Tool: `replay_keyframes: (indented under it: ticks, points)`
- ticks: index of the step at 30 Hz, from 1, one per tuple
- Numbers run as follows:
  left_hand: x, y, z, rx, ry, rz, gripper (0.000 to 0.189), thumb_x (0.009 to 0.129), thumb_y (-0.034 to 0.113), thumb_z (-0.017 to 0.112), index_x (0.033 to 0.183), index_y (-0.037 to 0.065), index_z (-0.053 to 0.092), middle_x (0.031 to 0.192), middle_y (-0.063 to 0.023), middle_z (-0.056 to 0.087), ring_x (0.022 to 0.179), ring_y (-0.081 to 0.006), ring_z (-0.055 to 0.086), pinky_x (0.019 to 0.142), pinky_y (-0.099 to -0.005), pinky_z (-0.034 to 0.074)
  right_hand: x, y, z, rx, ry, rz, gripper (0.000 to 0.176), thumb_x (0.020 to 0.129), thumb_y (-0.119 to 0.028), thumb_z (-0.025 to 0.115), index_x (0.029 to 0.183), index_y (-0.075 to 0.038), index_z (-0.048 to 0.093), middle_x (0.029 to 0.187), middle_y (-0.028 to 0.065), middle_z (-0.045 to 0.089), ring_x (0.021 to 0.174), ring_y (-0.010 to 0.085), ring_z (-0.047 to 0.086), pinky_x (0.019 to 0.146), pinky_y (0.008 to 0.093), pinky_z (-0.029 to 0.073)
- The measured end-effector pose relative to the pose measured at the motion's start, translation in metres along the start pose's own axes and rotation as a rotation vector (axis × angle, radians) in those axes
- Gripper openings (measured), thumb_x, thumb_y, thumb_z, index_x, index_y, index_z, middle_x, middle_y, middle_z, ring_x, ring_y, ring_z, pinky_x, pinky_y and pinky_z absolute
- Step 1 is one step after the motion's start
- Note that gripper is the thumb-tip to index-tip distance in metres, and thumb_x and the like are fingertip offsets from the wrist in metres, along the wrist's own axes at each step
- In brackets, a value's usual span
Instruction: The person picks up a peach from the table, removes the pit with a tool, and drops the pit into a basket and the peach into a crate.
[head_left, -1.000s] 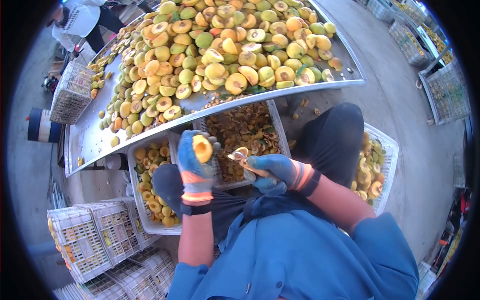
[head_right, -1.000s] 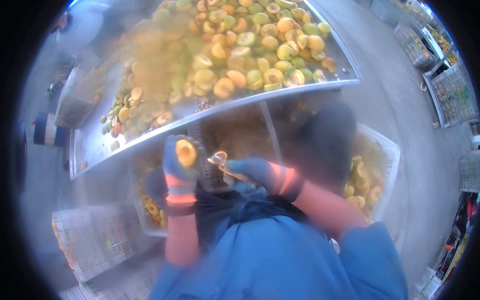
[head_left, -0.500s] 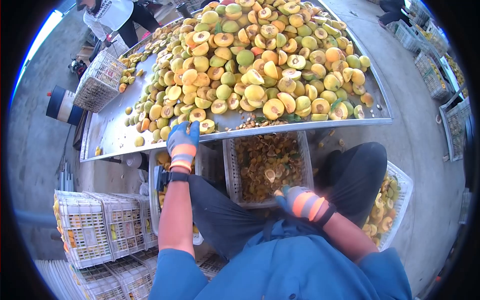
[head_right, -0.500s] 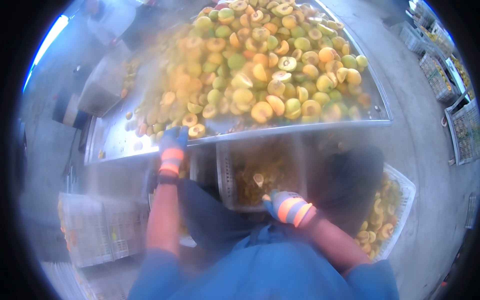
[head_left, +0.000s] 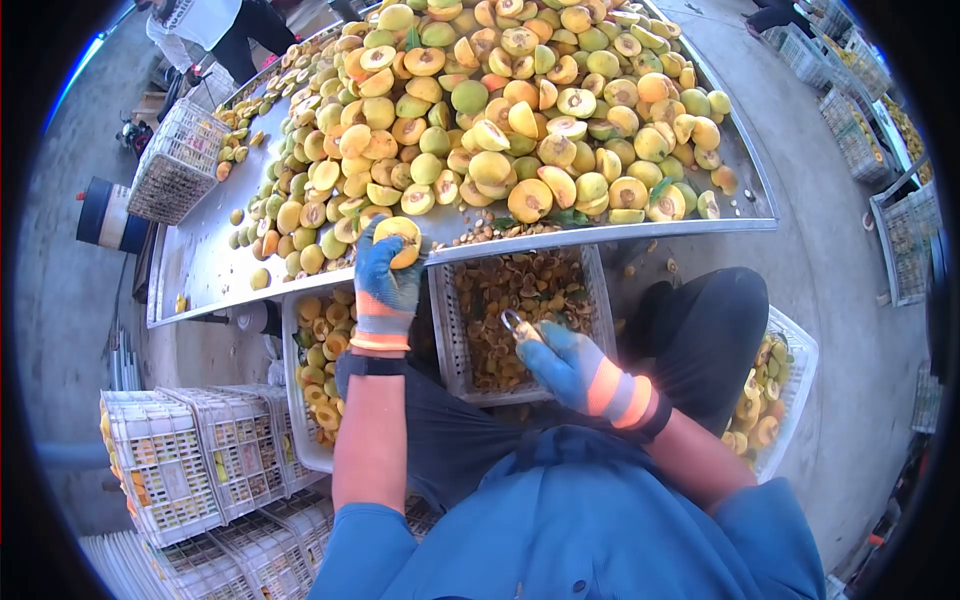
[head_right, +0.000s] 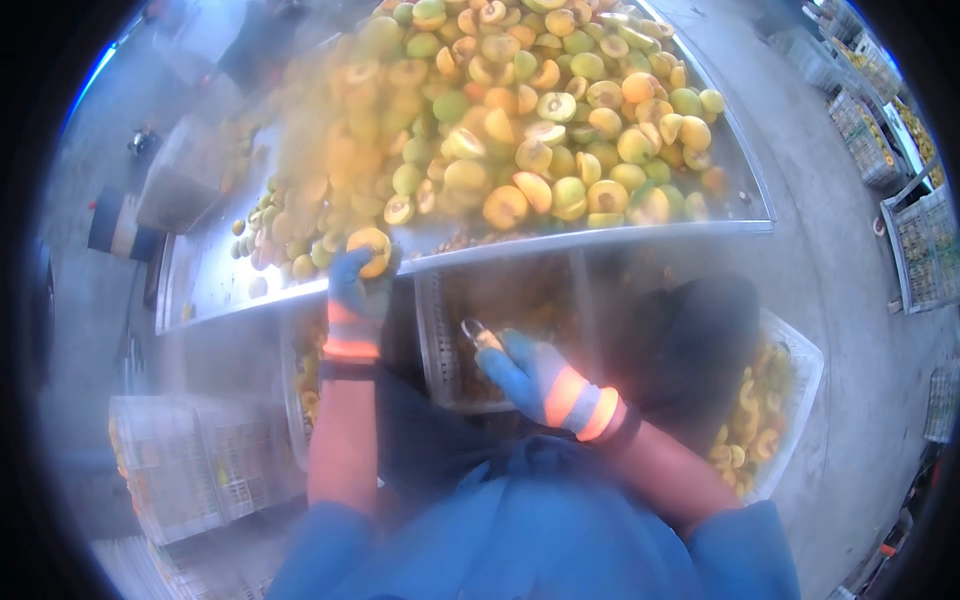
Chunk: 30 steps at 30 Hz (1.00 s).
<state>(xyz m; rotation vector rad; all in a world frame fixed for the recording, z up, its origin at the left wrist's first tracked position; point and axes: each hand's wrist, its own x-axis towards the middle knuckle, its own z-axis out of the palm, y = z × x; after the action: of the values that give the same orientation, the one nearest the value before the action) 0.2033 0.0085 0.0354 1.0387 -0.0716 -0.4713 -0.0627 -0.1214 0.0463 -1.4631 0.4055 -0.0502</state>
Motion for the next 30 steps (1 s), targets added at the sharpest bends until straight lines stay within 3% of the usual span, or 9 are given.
replay_keyframes:
  ticks: [3, 4, 6, 10, 13, 15, 22, 26, 30]
  points:
    - [-0.040, -0.020, 0.012, -0.272, 0.036, -0.165, 0.040, 0.094, 0.006, 0.056, 0.132, -0.004, 0.059, 0.125, -0.0180, 0.062, 0.118, -0.0310, 0.065, 0.105, -0.0453, 0.057, 0.011, -0.009, 0.007, 0.141, -0.028, -0.025, 0.024, 0.109, -0.021, 0.060, 0.115, 0.000, 0.070, 0.087, 0.0101, 0.070, 0.077, 0.0168, 0.063, 0.071, 0.0350, 0.052]
    - [-0.055, -0.031, 0.017, -0.037, -0.050, -0.009, 0.041, 0.094, 0.008, 0.055, 0.134, -0.003, 0.058, 0.126, -0.0190, 0.063, 0.120, -0.0319, 0.065, 0.105, -0.0457, 0.057, 0.014, -0.011, 0.007, 0.138, -0.026, 0.008, 0.025, 0.109, -0.022, 0.059, 0.115, 0.000, 0.070, 0.087, 0.0101, 0.069, 0.077, 0.0165, 0.062, 0.071, 0.0348, 0.051]
    - [-0.083, -0.040, 0.031, -0.085, -0.139, -0.023, 0.040, 0.097, 0.013, 0.053, 0.134, -0.002, 0.057, 0.129, -0.0208, 0.063, 0.122, -0.0356, 0.064, 0.108, -0.0493, 0.054, 0.015, -0.017, 0.014, 0.239, -0.035, 0.041, 0.020, 0.112, -0.026, 0.057, 0.109, -0.007, 0.063, 0.074, -0.0093, 0.048, 0.062, -0.0004, 0.042, 0.052, 0.0210, 0.035]
    - [-0.116, -0.046, 0.054, -0.533, -0.146, -0.286, 0.037, 0.099, 0.020, 0.051, 0.131, 0.002, 0.057, 0.132, -0.0226, 0.063, 0.123, -0.0405, 0.063, 0.111, -0.0550, 0.051, 0.009, -0.009, 0.012, 0.206, 0.029, 0.071, 0.023, 0.112, -0.028, 0.056, 0.105, -0.008, 0.063, 0.073, -0.0087, 0.050, 0.061, 0.0003, 0.043, 0.052, 0.0216, 0.035]
    - [-0.127, -0.048, 0.060, -0.619, -0.090, -0.341, 0.031, 0.099, 0.020, 0.052, 0.125, 0.005, 0.058, 0.130, -0.0225, 0.064, 0.122, -0.0409, 0.063, 0.111, -0.0571, 0.051, -0.003, -0.015, 0.007, 0.215, 0.050, 0.166, 0.037, 0.112, -0.034, 0.056, 0.114, 0.001, 0.069, 0.089, 0.0092, 0.069, 0.078, 0.0164, 0.061, 0.073, 0.0330, 0.051]
    - [-0.132, -0.053, 0.060, -0.612, -0.062, -0.332, 0.027, 0.099, 0.020, 0.052, 0.121, 0.006, 0.058, 0.129, -0.0221, 0.064, 0.122, -0.0410, 0.063, 0.111, -0.0586, 0.051, -0.006, -0.004, 0.008, 0.186, 0.054, 0.085, 0.039, 0.112, -0.034, 0.055, 0.116, 0.002, 0.069, 0.093, 0.0122, 0.071, 0.081, 0.0201, 0.064, 0.076, 0.0346, 0.052]
    - [-0.152, -0.065, 0.066, -0.251, -0.040, -0.145, 0.030, 0.108, 0.027, 0.047, 0.125, 0.005, 0.057, 0.121, -0.0159, 0.066, 0.108, -0.0292, 0.068, 0.095, -0.0451, 0.060, -0.015, 0.012, 0.010, -0.057, 0.073, -0.099, 0.042, 0.112, -0.033, 0.053, 0.122, 0.004, 0.068, 0.105, 0.0227, 0.075, 0.096, 0.0337, 0.073, 0.085, 0.0407, 0.054]
    - [-0.157, -0.079, 0.057, 0.438, -0.115, 0.209, 0.034, 0.111, 0.031, 0.046, 0.128, 0.004, 0.059, 0.117, -0.0125, 0.067, 0.102, -0.0237, 0.069, 0.087, -0.0390, 0.060, -0.019, 0.028, 0.013, -0.212, 0.009, -0.168, 0.028, 0.111, -0.021, 0.054, 0.118, 0.003, 0.066, 0.103, 0.0169, 0.071, 0.090, 0.0238, 0.069, 0.077, 0.0372, 0.055]
    - [-0.158, -0.099, 0.053, 0.304, 0.017, 0.262, 0.036, 0.111, 0.029, 0.046, 0.131, 0.003, 0.059, 0.119, -0.0115, 0.066, 0.104, -0.0221, 0.068, 0.088, -0.0377, 0.060, -0.019, 0.019, 0.015, 0.133, -0.056, 0.145, 0.041, 0.111, -0.035, 0.052, 0.117, 0.003, 0.069, 0.097, 0.0111, 0.075, 0.085, 0.0190, 0.067, 0.076, 0.0367, 0.054]
